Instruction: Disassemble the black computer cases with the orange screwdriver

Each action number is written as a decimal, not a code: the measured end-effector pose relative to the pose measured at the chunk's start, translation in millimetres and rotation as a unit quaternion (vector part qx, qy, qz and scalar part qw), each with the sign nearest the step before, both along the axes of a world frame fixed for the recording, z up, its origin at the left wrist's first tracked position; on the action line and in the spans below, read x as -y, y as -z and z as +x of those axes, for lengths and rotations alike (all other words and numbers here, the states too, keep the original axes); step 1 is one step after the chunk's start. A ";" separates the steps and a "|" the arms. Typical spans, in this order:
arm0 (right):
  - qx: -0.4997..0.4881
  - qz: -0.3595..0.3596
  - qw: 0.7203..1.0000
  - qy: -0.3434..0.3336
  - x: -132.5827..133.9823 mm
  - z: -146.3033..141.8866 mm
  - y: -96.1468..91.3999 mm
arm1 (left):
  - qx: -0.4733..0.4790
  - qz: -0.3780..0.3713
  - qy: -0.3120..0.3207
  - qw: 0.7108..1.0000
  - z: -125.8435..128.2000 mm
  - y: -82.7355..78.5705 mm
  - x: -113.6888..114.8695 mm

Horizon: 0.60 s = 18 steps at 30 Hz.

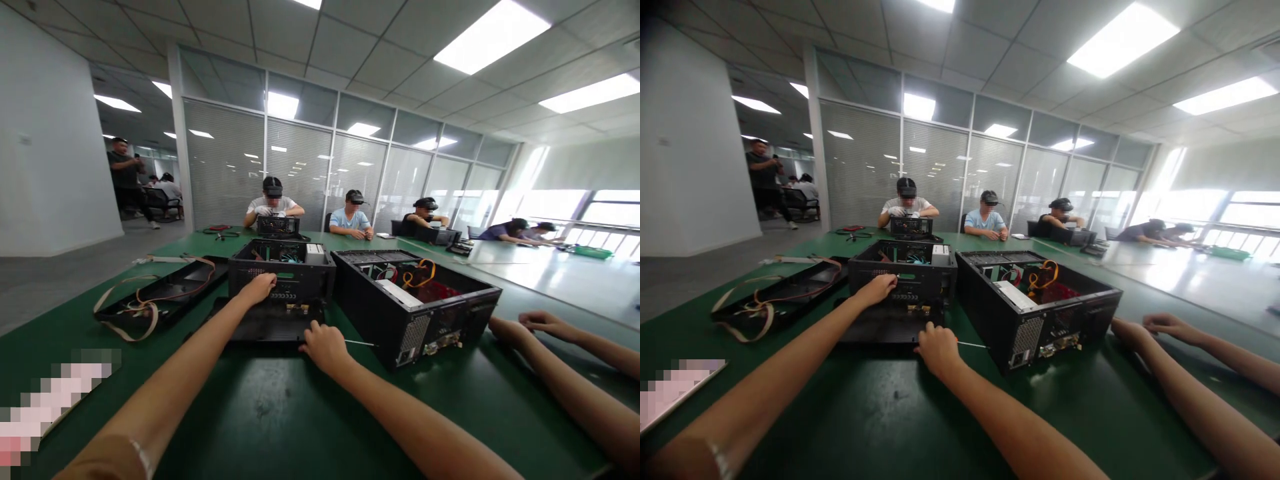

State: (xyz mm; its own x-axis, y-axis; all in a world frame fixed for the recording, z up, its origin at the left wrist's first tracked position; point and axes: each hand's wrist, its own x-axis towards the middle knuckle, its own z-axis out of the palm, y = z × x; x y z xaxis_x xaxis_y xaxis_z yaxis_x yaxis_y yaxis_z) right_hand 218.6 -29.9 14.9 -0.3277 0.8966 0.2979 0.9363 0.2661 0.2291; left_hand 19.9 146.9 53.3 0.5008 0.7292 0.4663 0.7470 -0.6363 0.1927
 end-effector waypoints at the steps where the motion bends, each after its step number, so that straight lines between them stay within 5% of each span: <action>1: -0.005 0.013 1.000 0.024 -12.8 1.9 2.0 | 0.006 -0.009 -0.009 1.000 5.5 -1.1 -13.4; 5: -0.044 0.041 0.992 0.109 -66.6 6.7 8.7 | 0.027 -0.028 -0.032 0.999 18.4 -4.5 -60.7; 9: -0.073 -0.007 0.990 0.124 -117.6 16.2 8.7 | 0.045 -0.034 -0.014 0.998 14.1 -1.5 -77.0; 13: -0.092 -0.031 0.986 0.139 -161.2 20.2 5.6 | 0.092 -0.021 -0.003 0.996 2.8 10.8 -53.4; 18: -0.119 -0.082 0.978 0.150 -206.9 -10.0 3.0 | 0.146 0.010 -0.011 0.989 3.1 42.2 -8.4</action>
